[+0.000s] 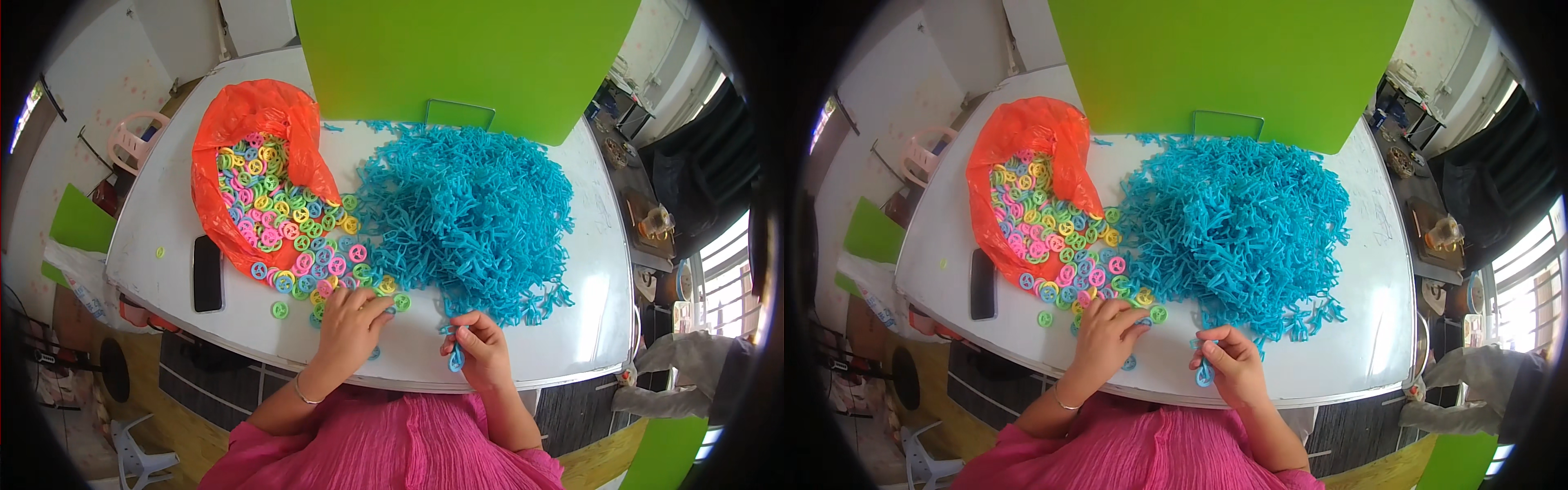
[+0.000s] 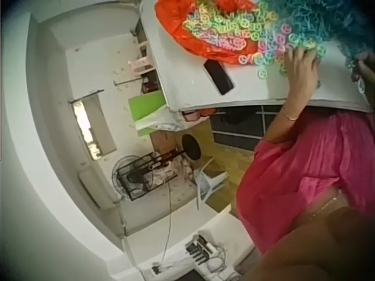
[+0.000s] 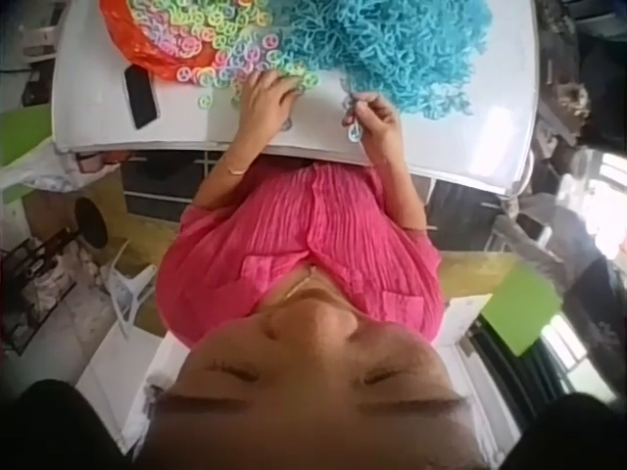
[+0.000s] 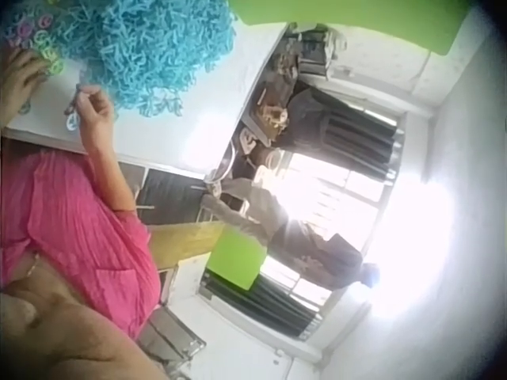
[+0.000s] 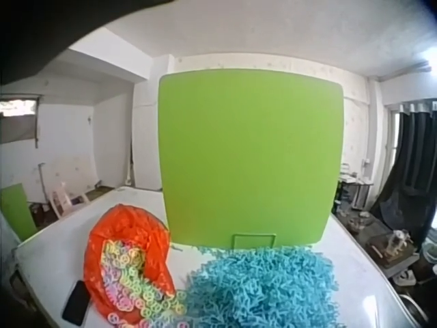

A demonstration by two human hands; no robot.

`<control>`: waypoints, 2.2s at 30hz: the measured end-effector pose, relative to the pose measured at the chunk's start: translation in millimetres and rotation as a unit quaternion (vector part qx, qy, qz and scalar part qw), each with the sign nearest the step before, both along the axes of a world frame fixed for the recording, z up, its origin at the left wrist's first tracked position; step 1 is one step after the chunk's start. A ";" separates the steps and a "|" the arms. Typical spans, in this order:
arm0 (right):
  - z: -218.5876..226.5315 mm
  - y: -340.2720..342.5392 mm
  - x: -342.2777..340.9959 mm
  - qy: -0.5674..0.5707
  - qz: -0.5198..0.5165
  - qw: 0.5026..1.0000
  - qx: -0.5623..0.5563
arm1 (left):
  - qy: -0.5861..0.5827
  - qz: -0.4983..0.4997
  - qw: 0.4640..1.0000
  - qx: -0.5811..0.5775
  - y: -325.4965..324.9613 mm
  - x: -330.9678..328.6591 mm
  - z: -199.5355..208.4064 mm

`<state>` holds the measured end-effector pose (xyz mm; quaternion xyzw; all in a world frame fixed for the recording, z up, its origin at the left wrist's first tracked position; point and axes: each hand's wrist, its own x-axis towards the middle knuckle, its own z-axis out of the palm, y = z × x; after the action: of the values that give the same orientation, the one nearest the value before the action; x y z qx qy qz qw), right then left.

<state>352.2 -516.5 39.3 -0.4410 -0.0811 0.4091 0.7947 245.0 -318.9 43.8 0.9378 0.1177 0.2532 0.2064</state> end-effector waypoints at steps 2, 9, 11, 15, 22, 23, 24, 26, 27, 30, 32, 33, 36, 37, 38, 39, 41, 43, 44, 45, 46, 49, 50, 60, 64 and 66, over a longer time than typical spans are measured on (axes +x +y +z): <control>-1.8 0.0 1.4 0.013 0.009 0.999 0.034 | -0.019 -0.006 1.000 0.003 -1.9 1.1 -0.6; 6.6 22.4 -5.0 0.042 -0.020 0.998 0.034 | -0.099 -0.058 0.886 -0.449 -32.9 2.3 -3.3; -0.4 22.8 -6.9 0.049 -0.010 0.998 0.048 | -0.098 -0.071 0.879 -0.462 -33.6 2.5 -2.1; -6.9 25.5 -11.6 0.026 -0.018 0.999 0.016 | -0.126 -0.132 0.859 -0.479 -34.0 0.3 -2.4; -5.8 28.5 -14.3 0.114 -0.012 0.989 0.098 | -0.150 -0.067 0.782 -0.602 -35.6 1.2 -2.4; -4.1 29.8 -15.8 0.057 -0.013 0.995 0.084 | -0.150 -0.066 0.781 -0.602 -36.9 0.8 -5.8; -4.6 30.9 -17.4 0.058 -0.013 0.995 0.083 | -0.164 -0.076 0.820 -0.544 -39.3 0.5 -12.0; -6.4 32.1 -18.2 0.040 -0.045 0.993 0.101 | -0.177 -0.087 0.853 -0.483 -40.7 0.7 -14.6; -9.1 31.7 -17.3 0.040 -0.045 0.993 0.101 | -0.182 -0.084 0.860 -0.469 -40.9 1.4 -13.4; -15.5 30.2 -18.5 0.017 -0.035 0.995 0.096 | -0.186 -0.078 0.873 -0.444 -40.2 -0.1 -14.7; -14.1 30.6 -21.1 -0.032 -0.037 0.995 0.092 | -0.185 -0.075 0.879 -0.434 -39.3 -3.4 -15.1; -12.6 30.5 -21.0 -0.031 -0.036 0.995 0.092 | -0.186 -0.077 0.904 -0.378 -39.0 -5.4 -13.9; -9.1 31.2 -18.8 0.016 -0.022 0.995 0.094 | -0.205 -0.080 0.931 -0.290 -38.7 -5.5 -9.4; -8.9 29.9 -17.2 0.073 0.013 0.993 0.091 | -0.223 -0.083 0.936 -0.259 -38.2 -4.6 -7.4; -9.2 28.9 -15.7 0.130 0.047 0.987 0.088 | -0.223 -0.083 0.936 -0.259 -37.5 -4.4 -5.0; -7.6 28.3 -13.6 0.130 0.047 0.987 0.088 | -0.221 -0.090 0.939 -0.247 -36.7 -4.3 -2.3; -1.0 27.5 -10.7 0.125 0.064 0.987 0.078 | -0.220 -0.095 0.942 -0.235 -37.0 -4.9 -3.9; 1.3 24.8 -17.7 -0.052 0.024 0.998 -0.026 | -0.176 -0.087 0.888 -0.416 -39.4 -5.7 -12.3; 2.2 24.1 -20.6 -0.227 -0.021 0.965 -0.129 | -0.176 -0.087 0.887 -0.417 -39.7 -5.1 -12.6; 3.6 24.8 -21.9 -0.226 -0.021 0.965 -0.130 | -0.184 -0.092 0.866 -0.456 -39.7 -4.1 -12.8; 5.0 26.0 -22.7 -0.236 -0.031 0.965 -0.106 | -0.191 -0.097 0.843 -0.493 -39.7 -3.3 -12.9; 16.2 24.6 -18.2 -0.248 -0.002 0.962 -0.116 | -0.174 -0.103 0.827 -0.524 -37.3 -4.1 -10.1; 19.0 23.6 -16.0 -0.251 0.037 0.956 -0.148 | -0.173 -0.103 0.827 -0.525 -37.2 -4.1 -8.4; 18.4 24.6 -13.1 -0.156 0.055 0.980 -0.113 | -0.176 -0.104 0.835 -0.512 -38.0 -2.1 -10.7; 15.0 32.0 -29.8 -0.199 -0.041 0.974 -0.097 | -0.216 -0.080 0.802 -0.552 -44.7 -1.9 -11.4; 15.1 33.2 -29.2 -0.184 -0.061 0.979 -0.060 | -0.218 -0.076 0.794 -0.563 -46.8 -1.9 -12.3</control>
<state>323.1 -483.2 54.4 -0.5599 -0.1740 0.2762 0.7615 243.1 -365.8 31.6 0.5820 0.1192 0.3234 0.7366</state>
